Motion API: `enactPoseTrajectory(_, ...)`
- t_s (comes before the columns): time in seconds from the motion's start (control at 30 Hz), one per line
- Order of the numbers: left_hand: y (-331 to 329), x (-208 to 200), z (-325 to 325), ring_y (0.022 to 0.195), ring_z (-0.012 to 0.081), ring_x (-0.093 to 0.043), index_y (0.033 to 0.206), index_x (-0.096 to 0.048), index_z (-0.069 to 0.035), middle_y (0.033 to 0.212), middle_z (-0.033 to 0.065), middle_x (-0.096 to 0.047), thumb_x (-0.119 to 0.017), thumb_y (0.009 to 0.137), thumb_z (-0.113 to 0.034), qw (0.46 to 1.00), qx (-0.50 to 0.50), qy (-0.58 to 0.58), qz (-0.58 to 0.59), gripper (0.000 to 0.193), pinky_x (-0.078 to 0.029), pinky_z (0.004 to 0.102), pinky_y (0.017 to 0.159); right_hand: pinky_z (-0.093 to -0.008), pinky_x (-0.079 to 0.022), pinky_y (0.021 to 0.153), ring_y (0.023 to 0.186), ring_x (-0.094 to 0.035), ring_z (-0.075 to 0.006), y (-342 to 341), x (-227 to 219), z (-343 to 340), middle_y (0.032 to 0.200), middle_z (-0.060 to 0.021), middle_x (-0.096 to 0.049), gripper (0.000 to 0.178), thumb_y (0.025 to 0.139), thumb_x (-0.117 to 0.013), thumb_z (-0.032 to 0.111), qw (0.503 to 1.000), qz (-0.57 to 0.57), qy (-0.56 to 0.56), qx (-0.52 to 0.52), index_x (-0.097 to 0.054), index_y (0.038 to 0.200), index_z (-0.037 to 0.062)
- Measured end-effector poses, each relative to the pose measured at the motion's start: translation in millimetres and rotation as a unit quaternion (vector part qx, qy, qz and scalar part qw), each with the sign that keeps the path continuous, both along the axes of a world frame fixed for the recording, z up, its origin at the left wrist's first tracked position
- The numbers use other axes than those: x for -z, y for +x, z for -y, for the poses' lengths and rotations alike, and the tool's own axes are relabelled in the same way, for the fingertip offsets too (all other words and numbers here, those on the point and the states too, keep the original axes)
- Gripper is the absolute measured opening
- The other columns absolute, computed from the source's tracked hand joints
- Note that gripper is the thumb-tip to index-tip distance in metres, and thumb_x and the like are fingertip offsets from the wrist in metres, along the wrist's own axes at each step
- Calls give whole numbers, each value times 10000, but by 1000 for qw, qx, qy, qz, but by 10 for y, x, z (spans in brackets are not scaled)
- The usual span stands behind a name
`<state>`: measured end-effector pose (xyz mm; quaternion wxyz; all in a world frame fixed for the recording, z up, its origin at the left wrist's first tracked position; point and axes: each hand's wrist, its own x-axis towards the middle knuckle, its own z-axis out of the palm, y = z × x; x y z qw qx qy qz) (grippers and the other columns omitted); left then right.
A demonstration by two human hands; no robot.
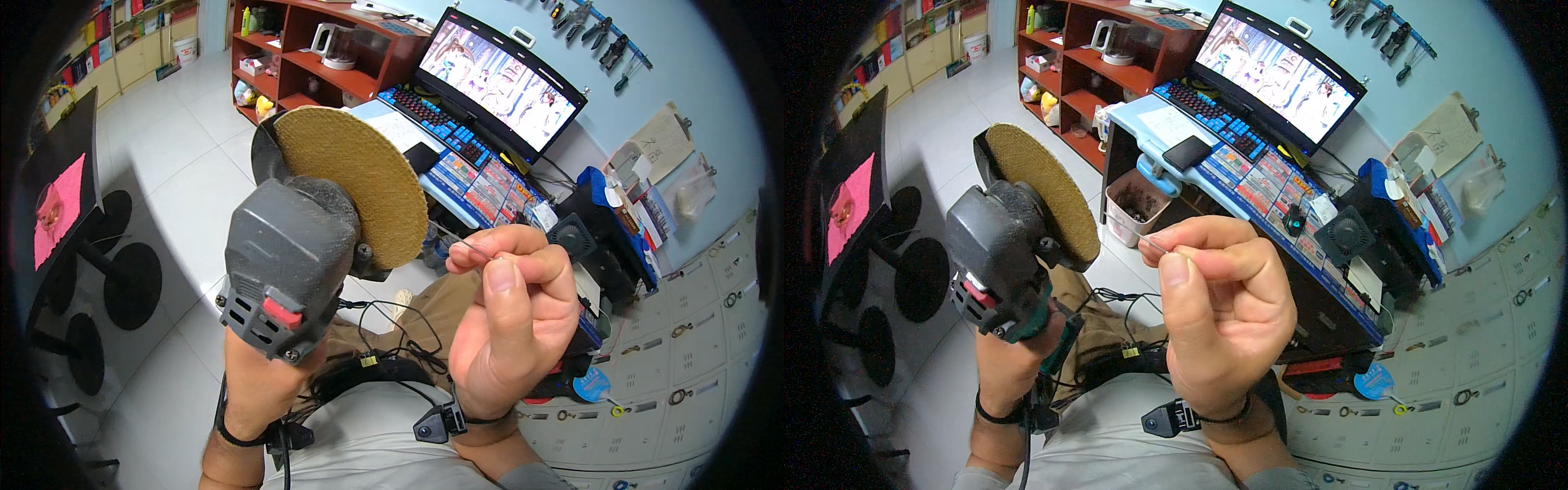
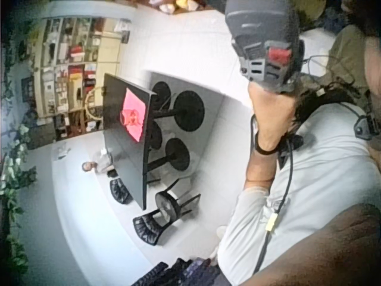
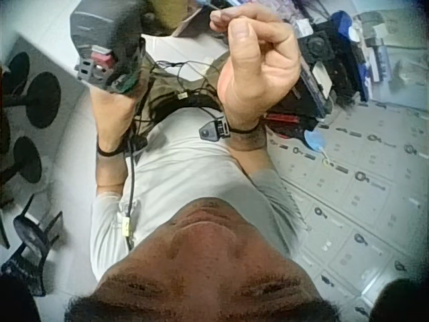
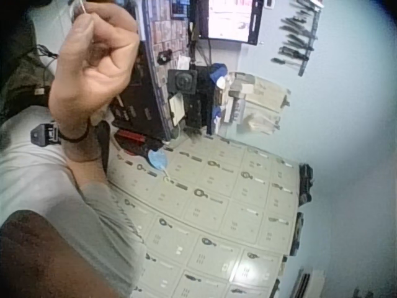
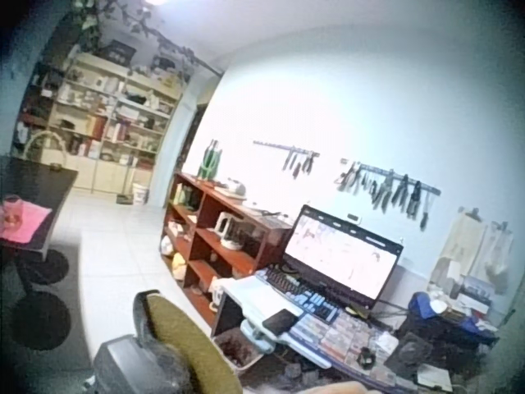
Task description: The person holds an angle grinder and uses a thin metal rod to probe and adjust internal components through the vents and spindle lock area.
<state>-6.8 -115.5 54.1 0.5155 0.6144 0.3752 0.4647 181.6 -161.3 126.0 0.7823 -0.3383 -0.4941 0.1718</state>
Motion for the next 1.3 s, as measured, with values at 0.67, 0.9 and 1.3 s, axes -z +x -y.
enactPoseTrajectory(0.67, 23, 26, -23, 881, 253, -746, 1046, -742, -10, 979, 107, -776, -821, 723, -7, 998, -17, 53, -19, 332, -575, 345, 814, -312, -543, 930, 1041, -653, -193, -45, 125, -37, 1182, -228, -655, 206, 935, -667, -144, 989, 141, 5, 34, -568, 1074, -29)
enactPoseTrajectory(0.9, 49, 52, -5, 866, 268, -753, 1041, -748, -12, 969, 111, -783, -837, 713, -17, 999, -18, 41, 10, 340, -580, 347, 806, -316, -547, 935, 1048, -656, -207, -49, 126, -54, 1174, -224, -658, 197, 932, -667, -149, 988, 145, 15, 46, -587, 1076, -41)
enactPoseTrajectory(1.3, 40, 21, -17, 893, 291, -755, 1040, -764, -30, 992, 111, -783, -840, 707, -19, 998, -34, 60, -11, 342, -584, 362, 824, -304, -582, 836, 974, -710, -217, 8, 150, -142, 1119, -213, -707, 215, 898, -711, -150, 959, 257, 44, 112, -622, 1059, -38)
